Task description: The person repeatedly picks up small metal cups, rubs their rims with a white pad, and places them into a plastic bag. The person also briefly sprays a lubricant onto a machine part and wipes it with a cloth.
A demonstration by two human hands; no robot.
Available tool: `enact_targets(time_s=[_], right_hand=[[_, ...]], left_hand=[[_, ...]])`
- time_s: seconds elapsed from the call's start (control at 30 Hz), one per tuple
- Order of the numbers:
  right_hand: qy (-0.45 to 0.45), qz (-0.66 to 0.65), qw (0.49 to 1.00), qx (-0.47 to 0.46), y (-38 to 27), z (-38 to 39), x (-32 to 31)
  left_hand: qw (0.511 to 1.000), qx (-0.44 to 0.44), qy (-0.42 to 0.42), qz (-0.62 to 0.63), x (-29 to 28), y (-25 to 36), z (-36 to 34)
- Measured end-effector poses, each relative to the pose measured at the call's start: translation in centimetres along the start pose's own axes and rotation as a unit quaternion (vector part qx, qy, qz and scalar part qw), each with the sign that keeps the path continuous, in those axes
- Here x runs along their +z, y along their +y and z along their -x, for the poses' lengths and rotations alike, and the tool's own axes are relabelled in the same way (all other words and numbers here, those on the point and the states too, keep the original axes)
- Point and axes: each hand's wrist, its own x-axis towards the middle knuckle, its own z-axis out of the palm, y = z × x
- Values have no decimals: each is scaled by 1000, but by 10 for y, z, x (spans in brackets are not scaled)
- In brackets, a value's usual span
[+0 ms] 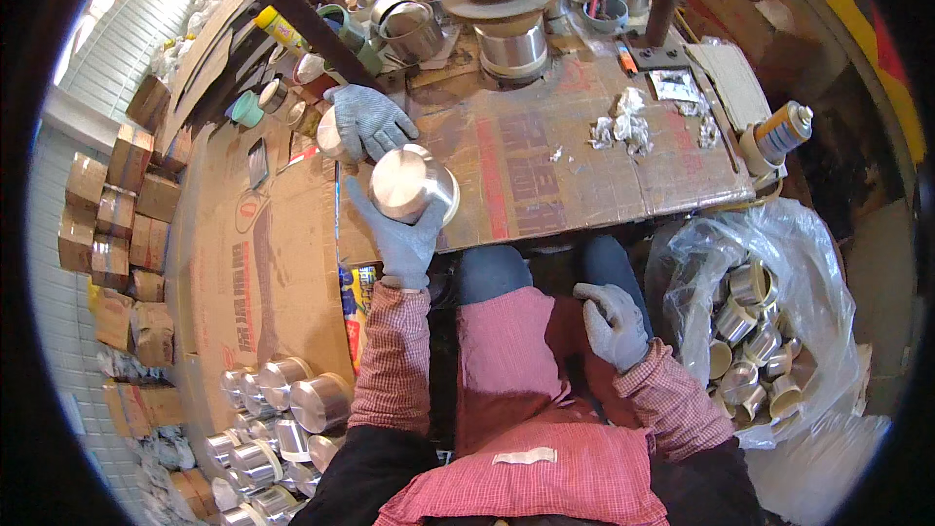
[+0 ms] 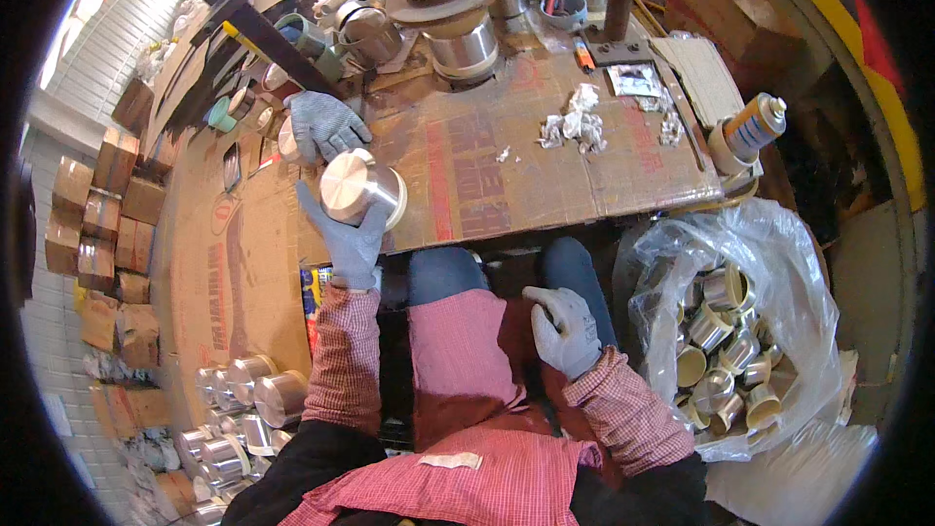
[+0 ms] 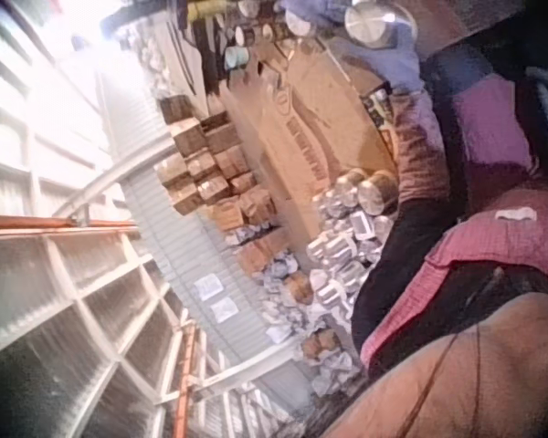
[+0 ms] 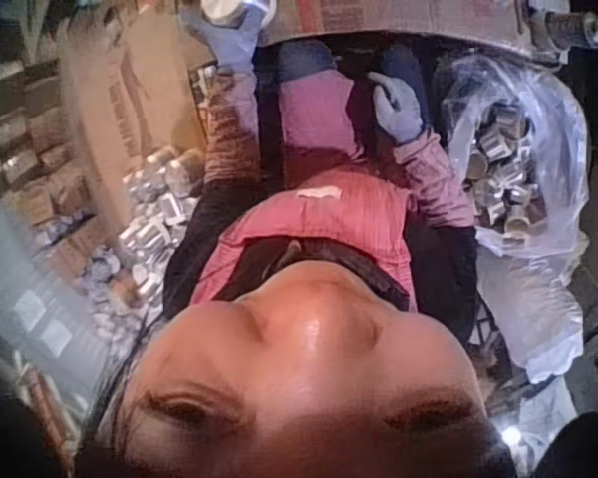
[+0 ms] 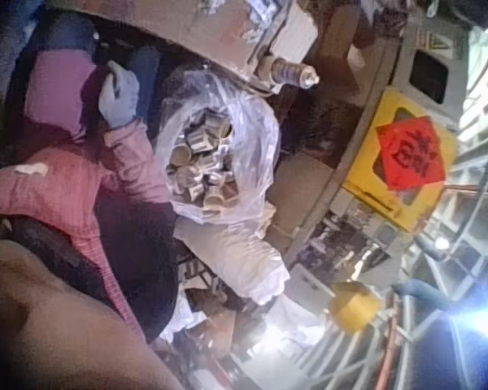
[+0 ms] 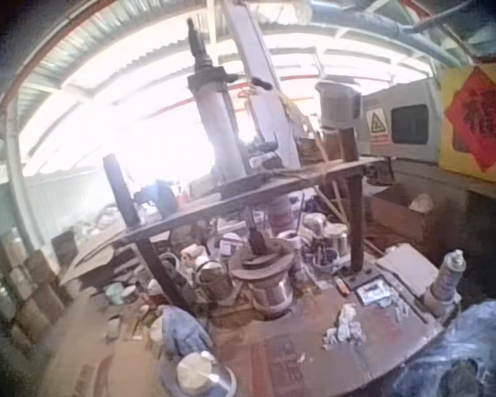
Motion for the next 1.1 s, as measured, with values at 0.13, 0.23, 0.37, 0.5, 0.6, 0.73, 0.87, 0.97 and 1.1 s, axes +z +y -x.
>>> enact_targets(time_s=[0.13, 0.23, 0.37, 0.5, 0.6, 0.73, 0.87, 0.97, 1.1], right_hand=[[25, 5, 1000, 4, -12, -21, 3], [6, 7, 1000, -13, -19, -28, 5], [-24, 41, 997, -61, -27, -28, -3], [-50, 36, 996, -62, -34, -32, -16], [-24, 73, 989, -129, -39, -44, -21], [-48, 43, 989, -137, -48, -72, -31], [-30, 57, 988, -137, -62, -105, -38], [-5, -11, 997, -74, -67, -138, -41], [52, -167, 983, -51, -43, -231, -27]], left_hand=[[999, 11, 0, -31, 0, 1, 1], [1000, 3, -20, 21, 0, -2, 2], [1000, -5, -16, -11, 0, -5, 3], [999, 21, -14, -24, 1, -4, 4], [998, 45, -6, -35, 1, -4, 5], [999, 19, -16, -25, 0, -8, 4], [999, 18, -29, 4, 1, -3, 5], [979, -49, -34, 193, 4, 16, 13], [955, -35, -15, 293, 15, 49, 20]])
